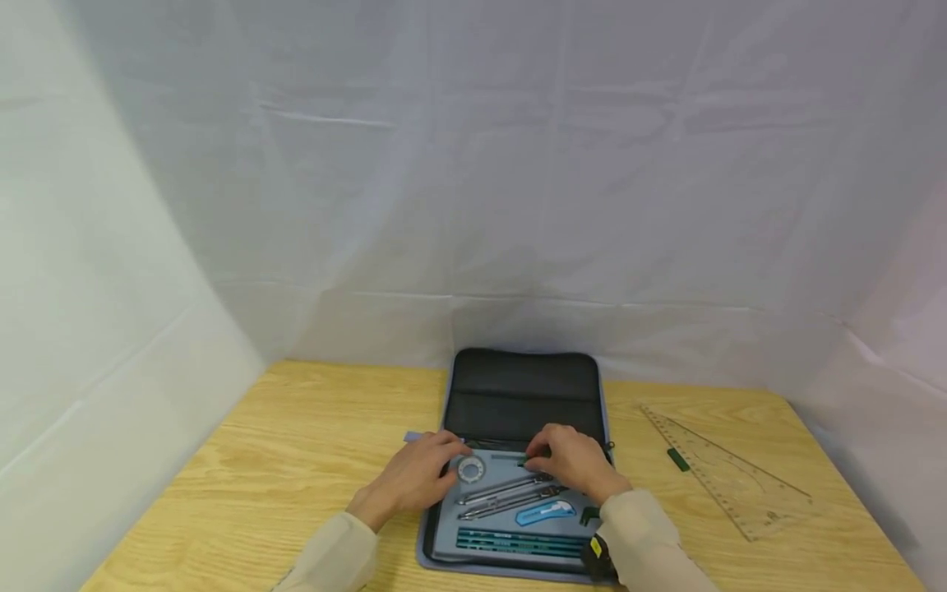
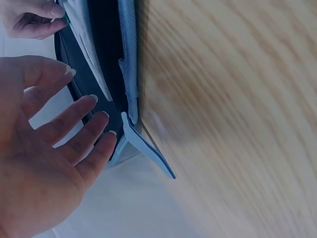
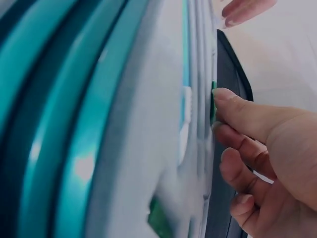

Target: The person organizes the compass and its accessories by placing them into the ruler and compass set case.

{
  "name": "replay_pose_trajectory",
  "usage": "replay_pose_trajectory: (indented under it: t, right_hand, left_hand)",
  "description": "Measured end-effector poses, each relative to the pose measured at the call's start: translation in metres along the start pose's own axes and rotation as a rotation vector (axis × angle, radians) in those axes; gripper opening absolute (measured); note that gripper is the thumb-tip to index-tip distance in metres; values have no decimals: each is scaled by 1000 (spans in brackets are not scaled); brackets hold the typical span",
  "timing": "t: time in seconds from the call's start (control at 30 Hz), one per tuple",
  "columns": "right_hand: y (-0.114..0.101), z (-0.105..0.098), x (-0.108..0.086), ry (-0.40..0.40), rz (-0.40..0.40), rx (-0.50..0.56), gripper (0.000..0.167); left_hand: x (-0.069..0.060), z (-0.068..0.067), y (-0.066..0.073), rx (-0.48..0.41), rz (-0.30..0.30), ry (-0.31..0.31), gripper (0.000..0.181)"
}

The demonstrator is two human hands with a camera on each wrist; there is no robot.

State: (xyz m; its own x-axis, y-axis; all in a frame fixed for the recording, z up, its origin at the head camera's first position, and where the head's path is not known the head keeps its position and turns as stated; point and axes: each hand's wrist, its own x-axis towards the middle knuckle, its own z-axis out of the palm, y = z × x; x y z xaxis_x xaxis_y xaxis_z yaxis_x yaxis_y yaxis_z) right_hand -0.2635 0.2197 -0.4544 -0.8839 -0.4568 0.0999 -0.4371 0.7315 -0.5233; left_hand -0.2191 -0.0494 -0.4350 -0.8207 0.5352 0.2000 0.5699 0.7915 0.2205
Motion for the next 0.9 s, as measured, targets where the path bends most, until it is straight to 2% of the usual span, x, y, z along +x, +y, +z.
replay_pose_trajectory:
  t: [0.2, 0.43, 0.63, 0.9]
  right_hand:
    - [-2, -8, -2, 49, -15, 32, 8]
    - [-8, -5, 3, -34, -24, 15, 5]
    - [-9, 2, 3, -26, -4, -16, 8]
    - [-17, 3, 2, -25, 17, -27, 5]
  left_hand:
    - [4, 0, 2, -5, 12, -14, 30]
    - [16, 5, 12, 3, 41, -82, 32]
    - [21, 9, 20, 32, 45, -97, 33]
    - [25, 11, 23, 39, 44, -128, 33]
